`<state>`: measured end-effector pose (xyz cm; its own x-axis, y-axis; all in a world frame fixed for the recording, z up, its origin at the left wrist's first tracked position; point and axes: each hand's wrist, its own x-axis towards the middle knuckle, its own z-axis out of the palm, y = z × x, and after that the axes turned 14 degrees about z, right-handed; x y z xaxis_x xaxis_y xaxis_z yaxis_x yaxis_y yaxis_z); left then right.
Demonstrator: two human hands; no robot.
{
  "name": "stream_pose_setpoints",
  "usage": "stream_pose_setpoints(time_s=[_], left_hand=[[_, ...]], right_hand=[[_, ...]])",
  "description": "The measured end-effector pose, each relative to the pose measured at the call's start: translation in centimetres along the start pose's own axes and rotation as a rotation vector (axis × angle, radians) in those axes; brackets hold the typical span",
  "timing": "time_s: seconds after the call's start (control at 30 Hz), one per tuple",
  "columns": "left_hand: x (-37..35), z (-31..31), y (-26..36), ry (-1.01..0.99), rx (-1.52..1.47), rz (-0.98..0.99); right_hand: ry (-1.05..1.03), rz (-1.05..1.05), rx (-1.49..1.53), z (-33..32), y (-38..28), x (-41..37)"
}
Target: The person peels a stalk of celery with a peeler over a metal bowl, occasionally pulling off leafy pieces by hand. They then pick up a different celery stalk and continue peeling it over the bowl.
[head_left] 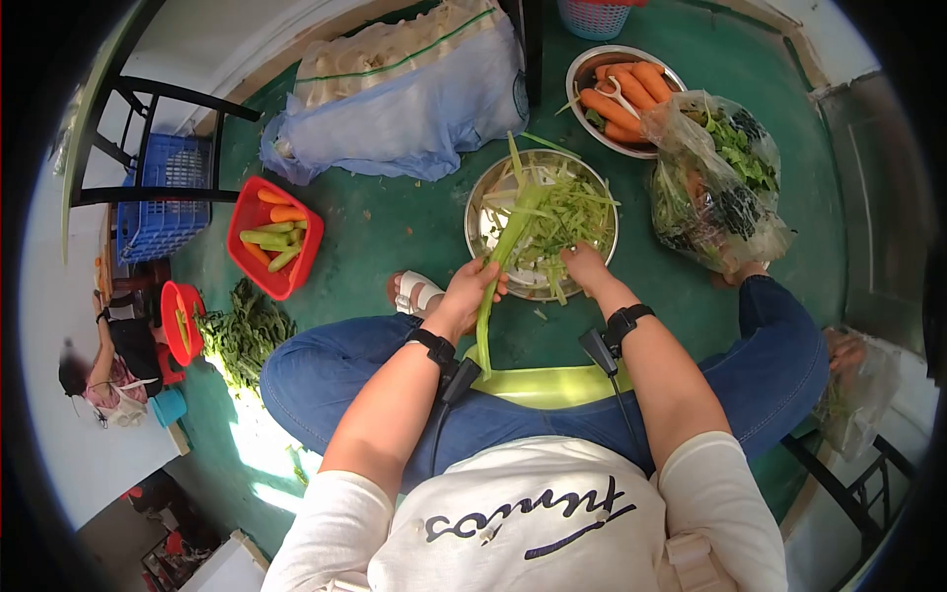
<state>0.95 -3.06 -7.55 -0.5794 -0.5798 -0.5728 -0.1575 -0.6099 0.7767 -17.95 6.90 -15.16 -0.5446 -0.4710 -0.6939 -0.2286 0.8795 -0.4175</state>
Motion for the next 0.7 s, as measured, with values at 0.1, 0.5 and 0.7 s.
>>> stream_pose_setpoints(time_s=[0.1, 0.5, 0.7], left_hand=[[-0.1, 0.3, -0.3, -0.014, 0.05, 0.035], [0.1, 0.0, -1.2, -0.011, 0.188, 0.183], [0.8, -0.6, -2.3, 0.065, 0.261, 0.209]], right_hand=[[-0.328, 0.337, 0.567, -0.7, -0.1, -1.0], [-0.769, 0.433, 1.101, -1.2, -1.9, -3.5], [0.02, -0.083, 0.386, 0.6, -1.7, -3.8]])
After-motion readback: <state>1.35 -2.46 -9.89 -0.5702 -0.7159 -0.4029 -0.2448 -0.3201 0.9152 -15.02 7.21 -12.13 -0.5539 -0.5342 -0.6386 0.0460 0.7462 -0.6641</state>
